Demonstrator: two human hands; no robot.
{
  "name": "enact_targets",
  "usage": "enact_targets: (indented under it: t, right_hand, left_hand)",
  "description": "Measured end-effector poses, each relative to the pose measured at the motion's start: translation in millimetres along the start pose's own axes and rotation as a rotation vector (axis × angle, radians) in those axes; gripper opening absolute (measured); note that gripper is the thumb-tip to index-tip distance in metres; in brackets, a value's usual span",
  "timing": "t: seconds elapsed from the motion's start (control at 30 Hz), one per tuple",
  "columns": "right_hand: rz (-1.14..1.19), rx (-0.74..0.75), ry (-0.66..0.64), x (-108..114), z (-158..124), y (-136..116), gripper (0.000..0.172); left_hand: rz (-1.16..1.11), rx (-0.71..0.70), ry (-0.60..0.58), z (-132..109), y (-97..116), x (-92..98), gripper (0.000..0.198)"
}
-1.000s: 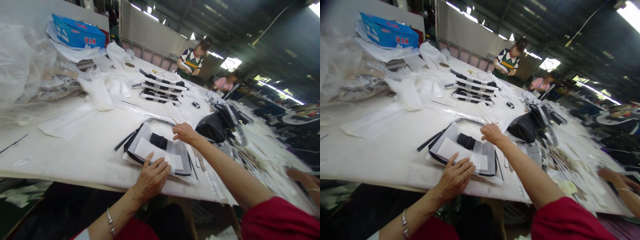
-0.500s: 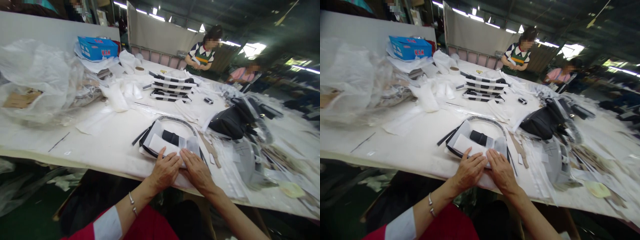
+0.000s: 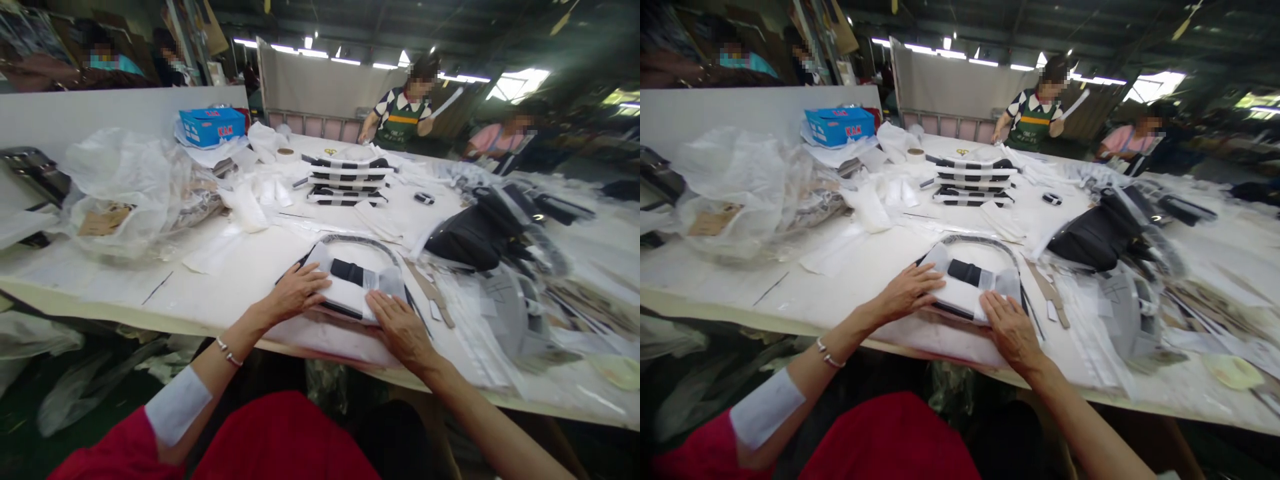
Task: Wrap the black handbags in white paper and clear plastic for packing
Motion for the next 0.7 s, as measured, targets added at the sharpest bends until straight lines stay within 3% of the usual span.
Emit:
enact_targets:
  t: [0.07, 0.33, 0.57, 0.63, 0.7]
  right_hand:
    - [0.02, 0.024, -0.021, -0.2, 7.6, 3.8, 0.056]
    - [0.088, 0.031, -0.079, -9.2, 35.4, 24.0, 0.06]
    - [0.061, -0.181, -0.081, 8.8, 37.3, -3.8, 0.073]
    - [0.098, -0.244, -0.02, 18.5, 32.6, -9.2, 0.077]
    - [0.133, -0.345, 0.092, 28.4, 22.8, 2.4, 0.075]
  left_hand:
    - [-0.014, 0.031, -0.011, -8.0, -2.8, -2.6, 0.038]
    - [0.144, 0.175, 0.143, -29.7, 25.6, -14.2, 0.045]
    - [0.178, 0.165, 0.166, -33.4, 23.3, -20.7, 0.047]
    - [0.173, 0.163, 0.153, -33.7, 21.9, -20.6, 0.046]
    - [0.164, 0.161, 0.134, -34.0, 19.8, -21.0, 0.045]
Point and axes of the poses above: each hand's wrist, its own z-axis towards the middle knuckle, its own x-axis out of the back of the hand, y = z × x, the point moved 10 cm from there along z, towards the middle knuckle, and after that the axes turned 14 degrees about -x, right-handed, at the moved point
